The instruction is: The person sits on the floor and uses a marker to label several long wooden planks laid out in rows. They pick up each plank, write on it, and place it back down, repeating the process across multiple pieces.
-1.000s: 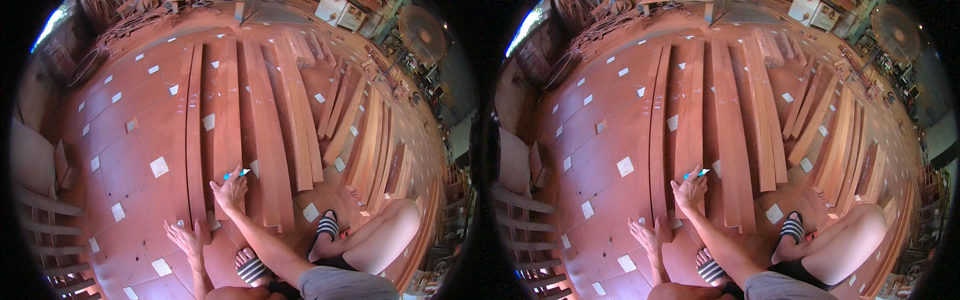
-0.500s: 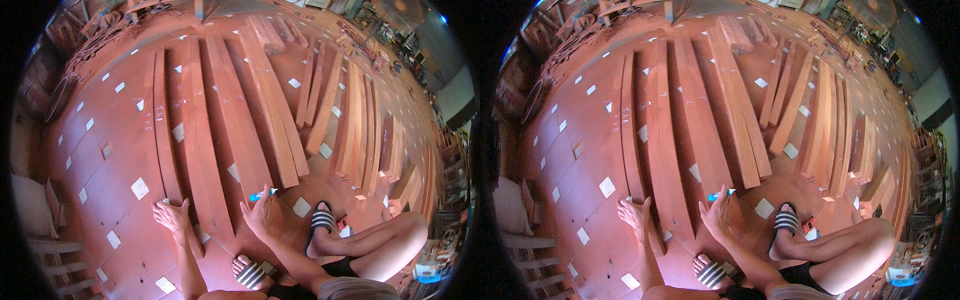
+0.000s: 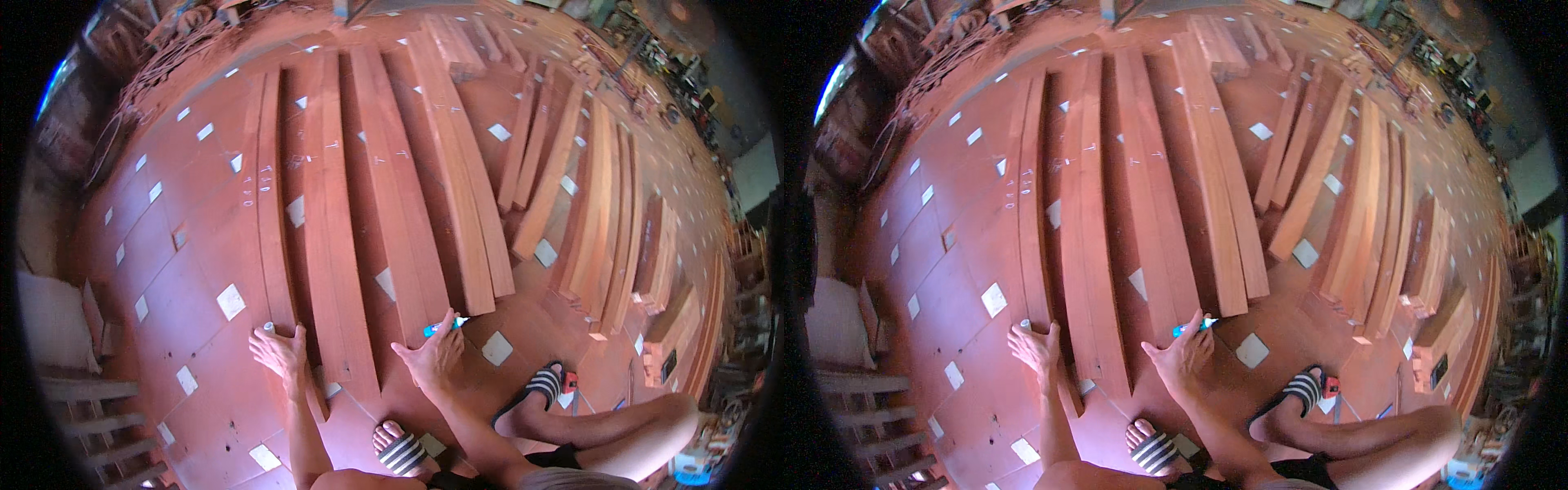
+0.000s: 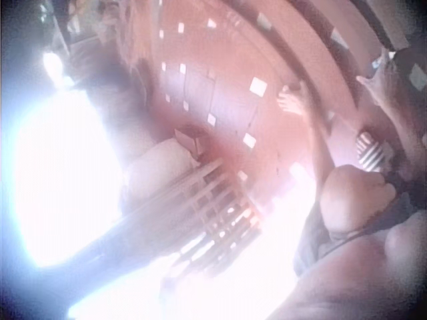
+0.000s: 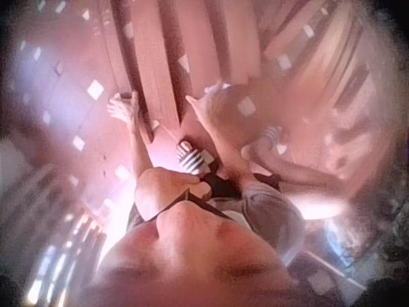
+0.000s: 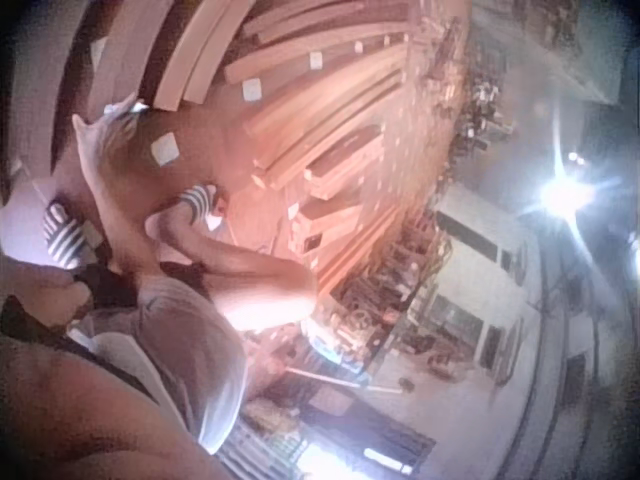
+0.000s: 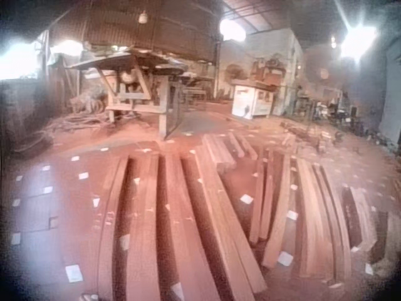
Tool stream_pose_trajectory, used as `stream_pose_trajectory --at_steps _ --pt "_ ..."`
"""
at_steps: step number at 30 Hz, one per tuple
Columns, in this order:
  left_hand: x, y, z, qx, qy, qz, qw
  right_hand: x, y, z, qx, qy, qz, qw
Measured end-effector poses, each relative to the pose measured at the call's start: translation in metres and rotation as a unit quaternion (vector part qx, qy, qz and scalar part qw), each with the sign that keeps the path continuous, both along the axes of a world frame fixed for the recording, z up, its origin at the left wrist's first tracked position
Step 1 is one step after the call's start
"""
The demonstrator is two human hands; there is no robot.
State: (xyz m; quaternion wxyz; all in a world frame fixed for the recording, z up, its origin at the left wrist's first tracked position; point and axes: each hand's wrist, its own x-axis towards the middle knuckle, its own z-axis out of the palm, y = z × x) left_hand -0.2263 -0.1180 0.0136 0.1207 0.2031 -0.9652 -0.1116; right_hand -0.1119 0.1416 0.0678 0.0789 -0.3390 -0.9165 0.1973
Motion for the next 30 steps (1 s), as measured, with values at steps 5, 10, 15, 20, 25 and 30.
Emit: stream_pose_trajectory --at_steps 5,10,15,20,25,30 --pt "0.0 -0.002 -0.001 0.016 -0.01 0.01 1.0 -0.008 0.008 0.004 -0.023 -0.048 -0.02 0.998" --pt "-0.001 0.0 0.001 0.018 -0.007 0.006 1.0 0.0 0.029 0.01 -0.002 -0.026 -0.003 1.0" --pt "0.009 -0.018 -0.009 0.115 0.157 -0.055 0.979 -0.017 -0.023 -0.005 -0.082 0.178 0.095 0.976" --pt "0.054 -0.019 0.013 0.286 0.222 -0.041 0.931 -0.119 -0.048 -0.024 -0.193 0.202 0.141 0.95" --pt "0.129 -0.018 0.029 0.37 0.186 0.01 0.91 -0.136 -0.054 -0.011 -0.209 0.219 0.127 0.945" --pt "0.172 0.022 0.044 0.484 0.125 0.01 0.866 -0.024 -0.09 -0.019 -0.219 0.178 0.166 0.945"
